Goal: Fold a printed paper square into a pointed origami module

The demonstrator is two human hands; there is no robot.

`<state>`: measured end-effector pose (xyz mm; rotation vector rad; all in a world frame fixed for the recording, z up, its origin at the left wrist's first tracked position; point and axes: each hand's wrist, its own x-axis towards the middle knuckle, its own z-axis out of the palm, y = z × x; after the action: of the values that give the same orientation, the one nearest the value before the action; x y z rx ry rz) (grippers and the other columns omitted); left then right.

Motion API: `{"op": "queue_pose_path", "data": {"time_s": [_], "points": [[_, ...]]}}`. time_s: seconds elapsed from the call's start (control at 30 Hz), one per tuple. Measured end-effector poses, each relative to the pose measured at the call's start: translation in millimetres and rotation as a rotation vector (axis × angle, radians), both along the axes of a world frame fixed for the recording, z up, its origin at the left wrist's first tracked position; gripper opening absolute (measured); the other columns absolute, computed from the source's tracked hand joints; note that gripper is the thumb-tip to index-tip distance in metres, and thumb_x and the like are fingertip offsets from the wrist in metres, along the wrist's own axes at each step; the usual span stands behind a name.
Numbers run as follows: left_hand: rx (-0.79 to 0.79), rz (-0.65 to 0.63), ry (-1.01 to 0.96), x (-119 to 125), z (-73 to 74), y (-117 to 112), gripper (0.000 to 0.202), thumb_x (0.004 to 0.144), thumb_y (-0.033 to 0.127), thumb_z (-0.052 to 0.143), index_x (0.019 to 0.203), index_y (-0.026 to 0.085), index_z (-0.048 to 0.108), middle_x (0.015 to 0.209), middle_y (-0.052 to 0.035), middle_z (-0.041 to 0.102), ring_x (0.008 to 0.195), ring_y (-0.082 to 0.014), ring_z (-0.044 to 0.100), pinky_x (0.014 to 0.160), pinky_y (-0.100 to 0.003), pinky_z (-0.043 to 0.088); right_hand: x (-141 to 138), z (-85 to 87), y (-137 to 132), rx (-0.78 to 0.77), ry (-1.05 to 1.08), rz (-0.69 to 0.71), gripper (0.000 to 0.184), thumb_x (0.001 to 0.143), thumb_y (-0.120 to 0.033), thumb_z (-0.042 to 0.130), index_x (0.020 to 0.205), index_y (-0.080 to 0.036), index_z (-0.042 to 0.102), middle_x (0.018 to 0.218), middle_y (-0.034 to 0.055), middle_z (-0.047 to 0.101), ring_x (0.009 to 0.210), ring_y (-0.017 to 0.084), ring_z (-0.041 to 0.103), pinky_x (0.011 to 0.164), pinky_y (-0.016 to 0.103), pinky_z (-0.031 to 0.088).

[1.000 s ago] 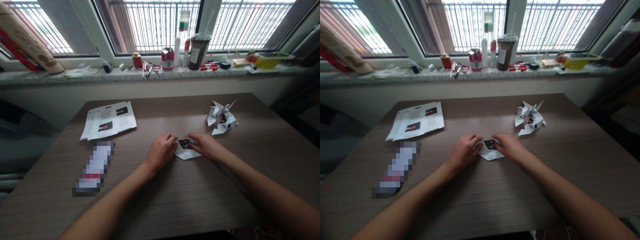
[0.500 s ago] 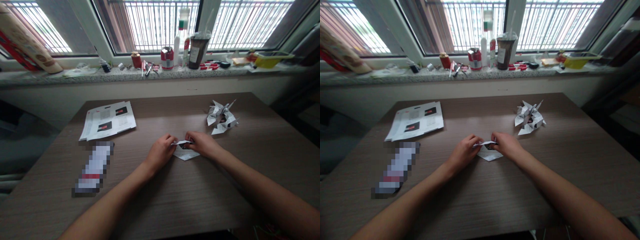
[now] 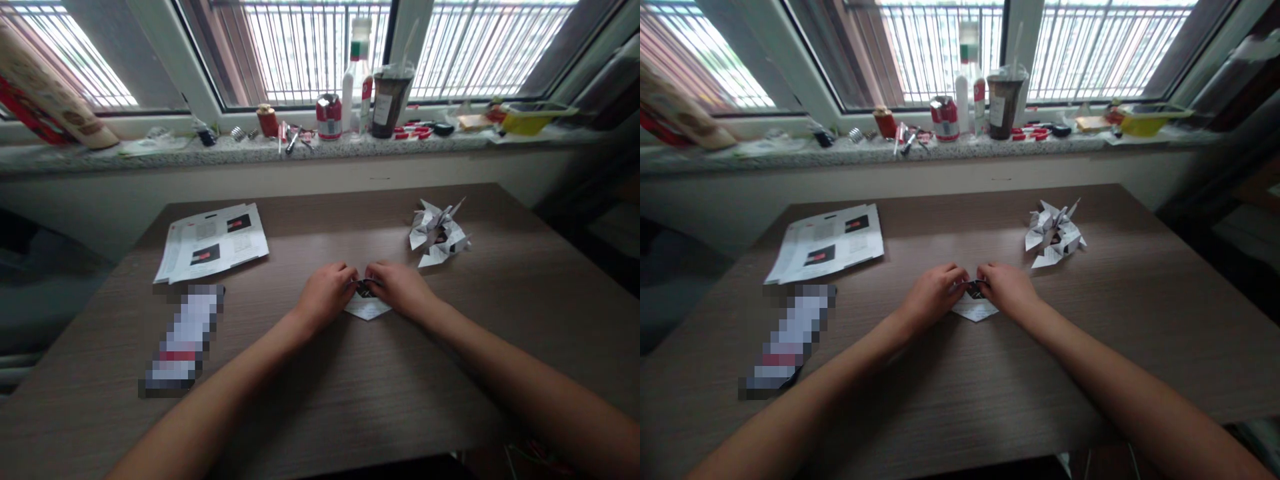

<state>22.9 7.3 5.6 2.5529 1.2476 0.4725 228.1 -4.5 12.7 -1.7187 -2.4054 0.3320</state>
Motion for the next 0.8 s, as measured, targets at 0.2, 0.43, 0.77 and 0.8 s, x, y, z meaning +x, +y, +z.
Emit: {"op": "queue_pose_path", "data": {"time_s": [0.2, 0.43, 0.77, 0.8], "points": [[0.001, 0.002, 0.053, 3, 4.0, 1, 0.009, 0.098, 0.021, 0.061, 0.095, 0.019, 0.069, 0.095, -0.0054, 0.068, 0.085, -0.0208, 0.066, 0.071, -0.028, 0.046, -3, -0.5, -1, 0.081, -0.110, 0.027, 0.012, 0.099, -0.026, 0.061, 0.091, -0.021, 0.069, 0.093, 0.0048, 0.070, 0.076, 0.019, 0.064, 0.060, 0.031, 0.029], [0.019, -0.044, 0.093, 1, -1.7, -1, 0.009, 0.096, 0.015, 0.060, 0.100, 0.019, 0.067, 0.098, -0.0052, 0.067, 0.087, -0.0213, 0.065, 0.075, -0.030, 0.048, 3, -9.0, -5, 0.157, -0.094, 0.131, 0.007, 0.100, -0.020, 0.060, 0.095, -0.020, 0.066, 0.094, 0.0055, 0.069, 0.081, 0.019, 0.064, 0.063, 0.030, 0.034], [0.035, -0.103, 0.116, 0, -6.2, -4, 0.019, 0.092, 0.009, 0.061, 0.106, 0.022, 0.065, 0.106, -0.0053, 0.064, 0.093, -0.0220, 0.064, 0.079, -0.031, 0.050, 27, -7.3, -9, 0.199, -0.082, 0.375, 0.011, 0.101, -0.018, 0.060, 0.106, -0.019, 0.069, 0.101, 0.0081, 0.073, 0.088, 0.022, 0.068, 0.072, 0.032, 0.049], [0.037, -0.107, 0.111, 0, -7.0, -4, 0.020, 0.093, 0.009, 0.061, 0.107, 0.022, 0.065, 0.106, -0.0053, 0.064, 0.093, -0.0218, 0.064, 0.079, -0.031, 0.050, 29, -7.2, -10, 0.214, -0.078, 0.396, 0.012, 0.103, -0.021, 0.058, 0.107, -0.019, 0.070, 0.103, 0.0087, 0.074, 0.091, 0.023, 0.069, 0.074, 0.033, 0.050]]}}
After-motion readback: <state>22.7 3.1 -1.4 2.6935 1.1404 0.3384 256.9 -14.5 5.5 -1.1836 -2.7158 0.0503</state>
